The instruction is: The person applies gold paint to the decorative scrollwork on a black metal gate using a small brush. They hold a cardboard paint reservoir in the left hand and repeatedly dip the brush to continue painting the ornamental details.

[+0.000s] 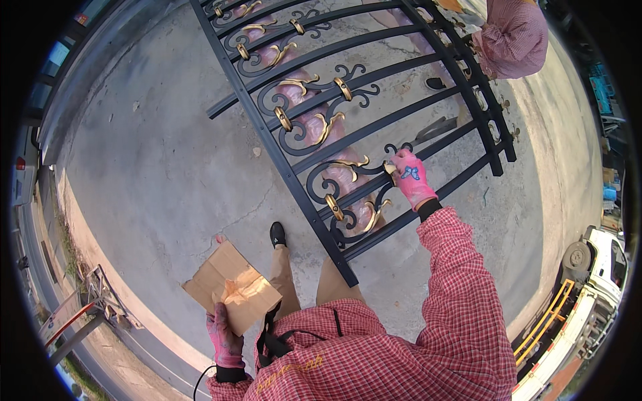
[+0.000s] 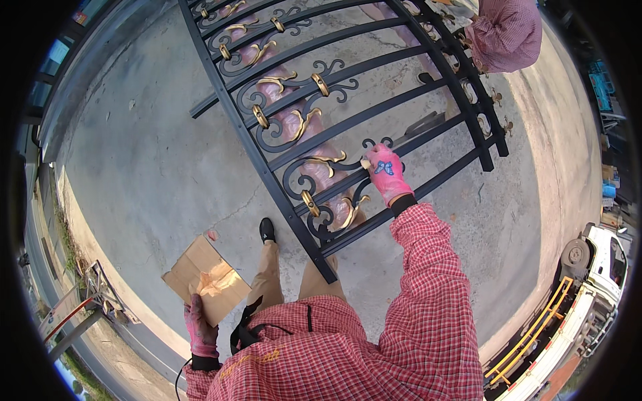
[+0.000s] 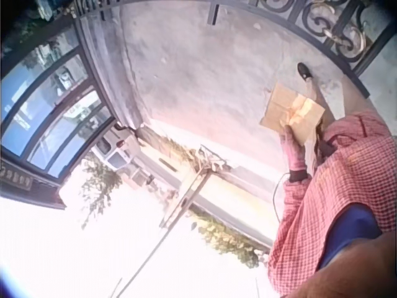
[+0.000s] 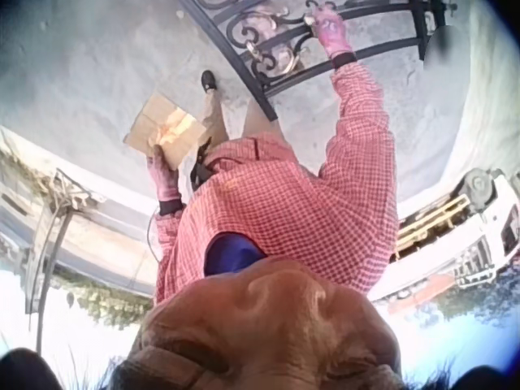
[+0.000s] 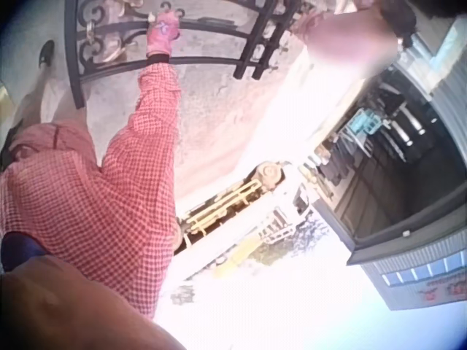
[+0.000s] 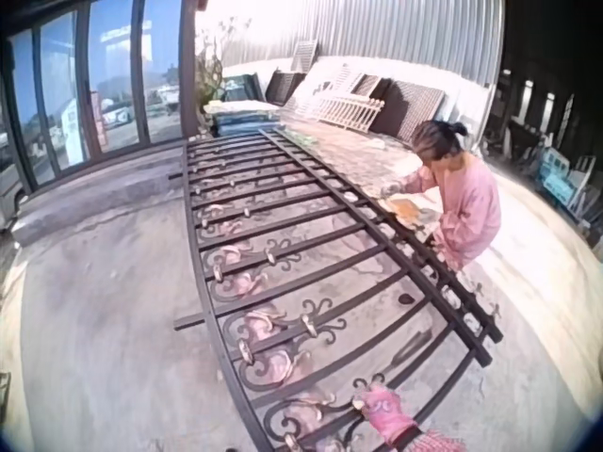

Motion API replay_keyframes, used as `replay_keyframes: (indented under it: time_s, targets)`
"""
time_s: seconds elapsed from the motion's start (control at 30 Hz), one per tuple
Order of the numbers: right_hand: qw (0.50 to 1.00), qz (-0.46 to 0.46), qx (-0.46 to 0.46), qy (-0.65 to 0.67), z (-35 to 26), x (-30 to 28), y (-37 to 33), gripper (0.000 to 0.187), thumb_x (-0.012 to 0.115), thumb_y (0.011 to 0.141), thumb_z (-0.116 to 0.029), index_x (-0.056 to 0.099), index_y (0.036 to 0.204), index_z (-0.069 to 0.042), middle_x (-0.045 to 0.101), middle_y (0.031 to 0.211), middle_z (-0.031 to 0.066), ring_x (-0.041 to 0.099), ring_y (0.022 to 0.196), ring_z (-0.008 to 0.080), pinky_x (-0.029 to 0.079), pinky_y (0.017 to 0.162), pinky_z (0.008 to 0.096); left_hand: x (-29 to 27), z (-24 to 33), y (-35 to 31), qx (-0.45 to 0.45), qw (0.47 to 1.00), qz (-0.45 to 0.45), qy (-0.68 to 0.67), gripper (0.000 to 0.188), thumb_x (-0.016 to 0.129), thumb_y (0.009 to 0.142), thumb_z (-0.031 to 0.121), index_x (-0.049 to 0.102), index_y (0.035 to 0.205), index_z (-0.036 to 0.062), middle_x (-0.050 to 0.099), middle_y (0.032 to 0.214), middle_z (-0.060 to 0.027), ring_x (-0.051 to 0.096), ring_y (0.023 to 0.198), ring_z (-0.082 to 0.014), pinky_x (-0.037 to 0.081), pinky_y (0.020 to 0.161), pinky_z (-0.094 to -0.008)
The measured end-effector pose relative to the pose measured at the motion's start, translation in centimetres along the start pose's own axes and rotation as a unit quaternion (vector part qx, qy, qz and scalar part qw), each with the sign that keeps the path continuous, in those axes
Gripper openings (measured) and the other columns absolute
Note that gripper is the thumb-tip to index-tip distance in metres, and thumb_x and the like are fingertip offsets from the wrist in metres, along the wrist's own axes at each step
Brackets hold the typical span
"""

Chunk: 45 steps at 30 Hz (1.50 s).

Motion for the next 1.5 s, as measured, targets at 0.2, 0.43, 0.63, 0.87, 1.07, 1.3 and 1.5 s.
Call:
replay_keyframes:
  time_s: [0.2, 0.43, 0.63, 0.87, 1.07, 1.3, 1.5]
  targets:
    - [0.999, 0.002, -0.015, 0.030, 2.7, 1.7, -5.6, 0.022, 0.061, 0.070, 0.003, 0.066, 0.090, -0.006, 0.061, 0.090, 0.0138, 0.060, 0.081, 0.0323, 0.049, 0.070, 0.0371, 0.7, -0.4, 0.0, -0.001, 1.000, 0.013, 0.011, 0.040, 0.057, 0.092, 0.027, 0.046, 0.124, 0.0069, 0.057, 0.112, -0.0079, 0.060, 0.095, -0.0186, 0.053, 0.078, -0.0332]
    - [0.999, 0.035, 0.010, 0.000, 3.2, 2.8, -5.9, 0.014, 0.060, 0.073, -0.003, 0.065, 0.086, -0.007, 0.061, 0.089, 0.0098, 0.059, 0.083, 0.0310, 0.049, 0.071, 0.0387, 2.1, 0.1, 0.5, 0.014, 0.999, -0.018, 0.030, 0.042, 0.057, 0.092, 0.028, 0.045, 0.125, 0.0060, 0.056, 0.114, -0.0086, 0.059, 0.096, -0.0189, 0.052, 0.079, -0.0330]
    - [0.994, 0.100, 0.008, 0.037, 1.6, 1.9, -6.2, 0.014, 0.060, 0.074, -0.003, 0.065, 0.086, -0.007, 0.060, 0.089, 0.0097, 0.059, 0.086, 0.0305, 0.048, 0.073, 0.0377, 2.7, 0.4, 0.4, 0.008, 0.999, -0.016, 0.044, 0.043, 0.057, 0.092, 0.027, 0.044, 0.126, 0.0050, 0.056, 0.115, -0.0089, 0.059, 0.098, -0.0193, 0.052, 0.079, -0.0329]
    - [0.989, 0.059, 0.096, 0.092, 3.7, 3.0, -8.2, 0.025, 0.067, 0.069, -0.004, 0.066, 0.094, -0.009, 0.061, 0.096, 0.0104, 0.061, 0.084, 0.0302, 0.050, 0.071, 0.0352, 2.3, 0.7, 0.8, 0.011, 0.999, -0.007, 0.033, 0.044, 0.058, 0.091, 0.027, 0.043, 0.126, 0.0042, 0.056, 0.114, -0.0091, 0.060, 0.097, -0.0200, 0.053, 0.079, -0.0331]
    - [0.971, 0.139, 0.034, 0.191, -2.5, 1.4, -0.2, 0.027, 0.066, 0.071, -0.005, 0.064, 0.097, -0.009, 0.061, 0.098, 0.0119, 0.060, 0.088, 0.0331, 0.050, 0.074, 0.0382, 2.9, 1.5, 0.6, 0.013, 0.999, -0.010, 0.035, 0.044, 0.057, 0.092, 0.030, 0.043, 0.127, 0.0076, 0.056, 0.116, -0.0093, 0.060, 0.099, -0.0196, 0.054, 0.079, -0.0337]
    - [0.992, 0.022, -0.069, 0.100, -7.3, 5.9, 2.8, 0.018, 0.064, 0.069, -0.006, 0.062, 0.087, -0.007, 0.060, 0.092, 0.0125, 0.058, 0.087, 0.0349, 0.049, 0.073, 0.0413, 0.7, 1.8, 1.0, 0.006, 0.998, 0.049, 0.036, 0.046, 0.058, 0.091, 0.032, 0.043, 0.126, 0.0070, 0.055, 0.114, -0.0097, 0.060, 0.097, -0.0201, 0.054, 0.076, -0.0339]
    - [0.993, 0.068, -0.026, 0.096, -8.3, 6.2, 2.5, 0.020, 0.065, 0.067, -0.005, 0.063, 0.087, -0.005, 0.060, 0.087, 0.0134, 0.060, 0.081, 0.0338, 0.049, 0.069, 0.0394, -1.0, 1.5, 2.2, 0.005, 0.999, 0.042, 0.013, 0.046, 0.059, 0.090, 0.030, 0.043, 0.126, 0.0066, 0.056, 0.114, -0.0100, 0.060, 0.097, -0.0205, 0.054, 0.076, -0.0341]
Point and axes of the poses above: each hand's wrist, its own y-axis towards the middle knuckle, its own x-axis out of the palm, z = x × y, the point moved 2 cm from there along y, towards the middle knuckle
